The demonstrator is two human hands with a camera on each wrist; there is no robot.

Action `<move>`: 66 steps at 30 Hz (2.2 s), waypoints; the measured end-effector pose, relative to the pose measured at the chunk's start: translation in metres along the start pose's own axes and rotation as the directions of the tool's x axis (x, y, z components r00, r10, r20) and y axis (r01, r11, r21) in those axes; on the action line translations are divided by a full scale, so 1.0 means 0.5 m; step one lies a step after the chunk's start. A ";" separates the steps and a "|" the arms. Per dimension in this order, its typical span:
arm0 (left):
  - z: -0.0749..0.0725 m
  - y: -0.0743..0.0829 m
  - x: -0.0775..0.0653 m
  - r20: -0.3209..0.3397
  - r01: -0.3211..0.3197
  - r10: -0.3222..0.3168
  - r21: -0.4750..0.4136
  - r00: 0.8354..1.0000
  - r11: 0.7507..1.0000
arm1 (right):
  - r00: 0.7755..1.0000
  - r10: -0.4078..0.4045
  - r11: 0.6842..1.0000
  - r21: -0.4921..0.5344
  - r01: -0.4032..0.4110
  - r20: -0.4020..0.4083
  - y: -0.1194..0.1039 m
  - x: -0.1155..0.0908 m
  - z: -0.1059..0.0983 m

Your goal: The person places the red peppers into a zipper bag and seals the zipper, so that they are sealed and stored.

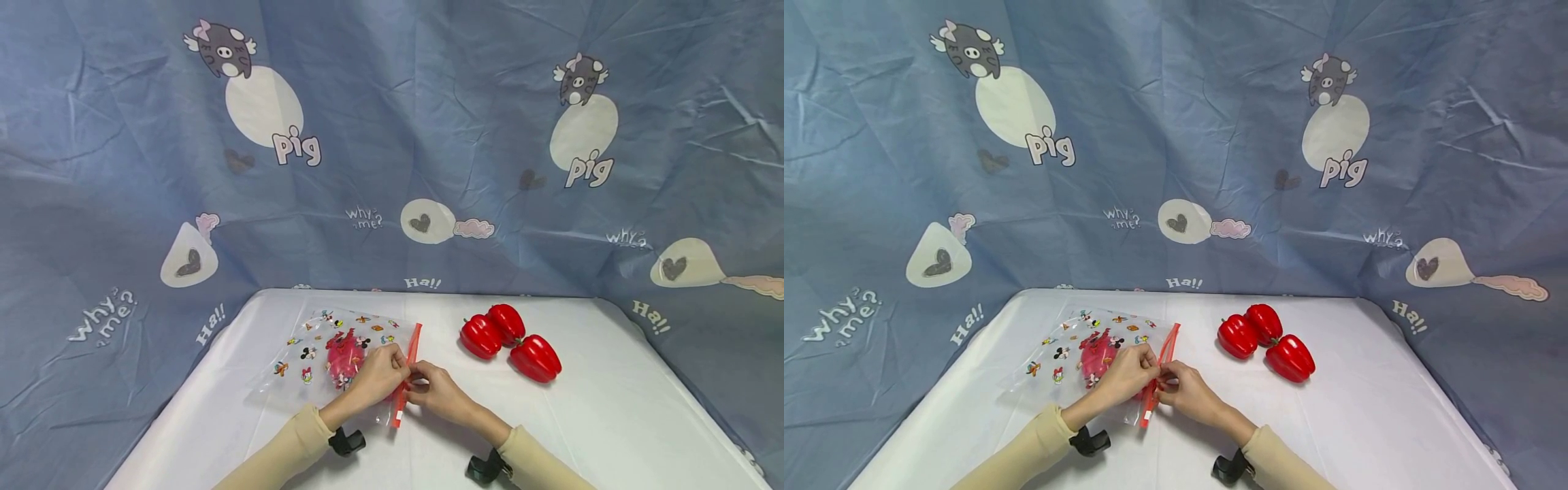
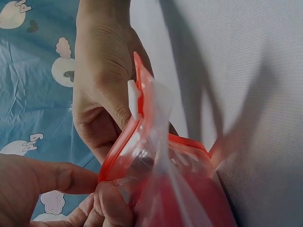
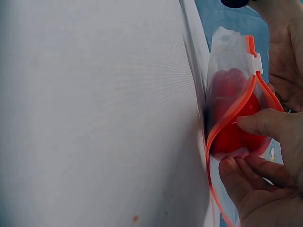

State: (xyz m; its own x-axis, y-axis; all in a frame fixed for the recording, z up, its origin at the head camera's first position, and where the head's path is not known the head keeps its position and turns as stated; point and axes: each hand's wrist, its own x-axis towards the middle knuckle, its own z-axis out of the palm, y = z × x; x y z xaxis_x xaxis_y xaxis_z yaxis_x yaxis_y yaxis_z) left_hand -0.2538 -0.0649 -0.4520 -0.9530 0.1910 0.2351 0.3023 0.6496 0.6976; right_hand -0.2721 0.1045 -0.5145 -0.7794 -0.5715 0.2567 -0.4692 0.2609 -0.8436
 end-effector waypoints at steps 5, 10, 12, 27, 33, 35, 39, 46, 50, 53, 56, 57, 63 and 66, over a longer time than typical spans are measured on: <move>0.000 0.000 -0.002 0.001 -0.004 0.004 -0.006 1.000 1.000 | 0.999 0.038 0.999 0.032 -0.038 -0.013 0.001 -0.006 -0.005; 0.000 0.000 -0.003 0.005 -0.001 0.001 -0.007 1.000 1.000 | 0.999 0.040 0.998 0.040 -0.038 -0.037 0.006 -0.015 -0.012; 0.000 0.000 -0.003 0.002 -0.001 0.001 -0.004 1.000 1.000 | 0.998 0.047 0.998 0.032 -0.046 -0.046 0.003 -0.018 -0.015; 0.001 0.000 -0.002 -0.005 -0.026 0.026 -0.007 1.000 1.000 | 0.996 0.062 0.998 0.034 -0.060 -0.059 -0.064 -0.045 -0.051; 0.002 -0.001 -0.002 -0.009 -0.029 0.029 -0.005 1.000 1.000 | 0.995 0.072 0.997 0.030 -0.070 -0.074 -0.056 -0.051 -0.065; 0.002 -0.001 -0.001 -0.008 -0.024 0.024 -0.004 1.000 1.000 | 0.994 0.070 0.997 0.023 -0.068 -0.087 -0.055 -0.052 -0.069; 0.003 -0.002 0.000 -0.007 -0.019 0.019 -0.010 1.000 1.000 | 0.990 0.070 0.998 0.009 -0.070 -0.118 -0.056 -0.056 -0.077; 0.005 -0.005 0.000 0.001 -0.017 0.017 -0.020 1.000 1.000 | 0.984 0.080 0.996 -0.018 -0.084 -0.158 -0.053 -0.062 -0.092; 0.004 -0.005 0.001 -0.003 -0.020 0.020 -0.022 1.000 1.000 | 0.981 0.079 0.997 -0.013 -0.082 -0.177 -0.052 -0.065 -0.102; 0.004 -0.004 0.001 -0.002 -0.020 0.020 -0.021 1.000 1.000 | 0.978 0.071 0.997 -0.011 -0.074 -0.196 -0.049 -0.067 -0.109; 0.004 -0.003 0.001 0.000 -0.020 0.020 -0.023 1.000 1.000 | 0.975 0.068 0.997 -0.013 -0.072 -0.214 -0.030 -0.068 -0.117; 0.005 -0.003 0.001 0.001 -0.019 0.019 -0.024 1.000 1.000 | 0.973 0.071 0.997 -0.013 -0.076 -0.220 -0.019 -0.067 -0.119; 0.005 -0.004 0.001 0.003 -0.024 0.025 -0.022 1.000 0.999 | 0.964 0.075 0.997 -0.008 -0.080 -0.253 0.023 -0.066 -0.136; 0.005 -0.004 0.001 0.006 -0.023 0.023 -0.023 1.000 0.999 | 0.961 0.068 0.997 -0.014 -0.074 -0.268 0.021 -0.069 -0.142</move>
State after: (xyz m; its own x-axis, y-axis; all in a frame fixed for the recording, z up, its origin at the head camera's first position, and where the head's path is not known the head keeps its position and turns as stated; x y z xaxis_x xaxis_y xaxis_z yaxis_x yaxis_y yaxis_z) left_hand -0.2551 -0.0642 -0.4551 -0.9460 0.2098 0.2472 0.3242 0.6278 0.7076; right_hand -0.2795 0.1822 -0.4988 -0.8921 -0.3230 0.3159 -0.4158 0.3133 -0.8538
